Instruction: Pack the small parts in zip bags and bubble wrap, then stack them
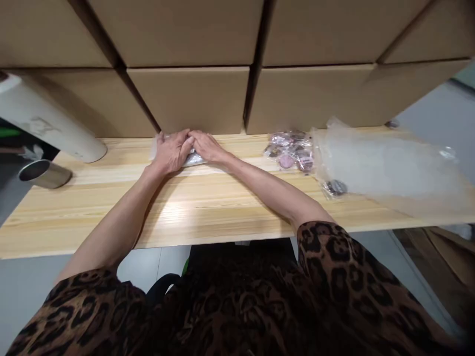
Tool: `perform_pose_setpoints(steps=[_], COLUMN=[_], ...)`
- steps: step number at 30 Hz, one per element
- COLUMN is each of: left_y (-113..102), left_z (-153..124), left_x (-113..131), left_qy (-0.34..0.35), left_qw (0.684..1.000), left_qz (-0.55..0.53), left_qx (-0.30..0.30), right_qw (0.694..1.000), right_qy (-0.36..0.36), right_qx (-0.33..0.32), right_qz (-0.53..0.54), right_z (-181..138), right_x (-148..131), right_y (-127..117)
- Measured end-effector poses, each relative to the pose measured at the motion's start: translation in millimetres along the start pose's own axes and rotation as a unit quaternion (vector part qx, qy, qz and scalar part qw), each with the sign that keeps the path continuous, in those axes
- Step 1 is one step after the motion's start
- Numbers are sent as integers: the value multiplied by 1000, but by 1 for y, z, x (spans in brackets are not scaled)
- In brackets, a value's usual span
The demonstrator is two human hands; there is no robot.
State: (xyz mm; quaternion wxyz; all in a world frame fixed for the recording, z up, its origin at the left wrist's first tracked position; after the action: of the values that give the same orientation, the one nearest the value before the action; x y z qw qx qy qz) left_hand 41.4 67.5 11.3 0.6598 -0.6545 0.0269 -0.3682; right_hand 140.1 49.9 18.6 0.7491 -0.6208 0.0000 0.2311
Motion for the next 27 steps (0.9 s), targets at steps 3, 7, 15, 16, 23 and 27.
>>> perform_pose_setpoints(steps=[3,7,15,16,23,27], left_y=[1,1,-8,-10,-25,-33], left_z=[0,2,-1,-2,-18,-28], left_x=[0,1,13,17,36,39], left_qy=[-15,-34,-39,-35,-32,-5], left_qw=[1000,998,996,996,988,985], left_qz=[16,51,78,79,54,-17], left_qx=[-6,-7,8,22,144,171], right_qw=[1000,999,955,952,954,958], right_qy=[9,-13,219,244,268,212], right_qx=[2,36,160,136,39,49], right_qz=[-22,-34,-116,-127,-130,-187], right_z=[-18,-83,-289,-310,-367,-356], right_x=[-3,15,208,229,269,255], right_y=[-19,-66,-164,-165,-136,-128])
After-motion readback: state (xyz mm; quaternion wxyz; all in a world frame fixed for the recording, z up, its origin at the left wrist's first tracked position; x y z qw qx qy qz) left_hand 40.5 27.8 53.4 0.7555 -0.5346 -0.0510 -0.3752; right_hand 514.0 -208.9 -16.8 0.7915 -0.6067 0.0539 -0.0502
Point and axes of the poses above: each hand's wrist, its own z-axis towards the middle knuckle, its own y-axis out of the palm, x = y × z, the point moved 8 cm from there along z, towards the middle knuckle, and after that the axes turned 11 degrees about -z, right-handed, at the moved point
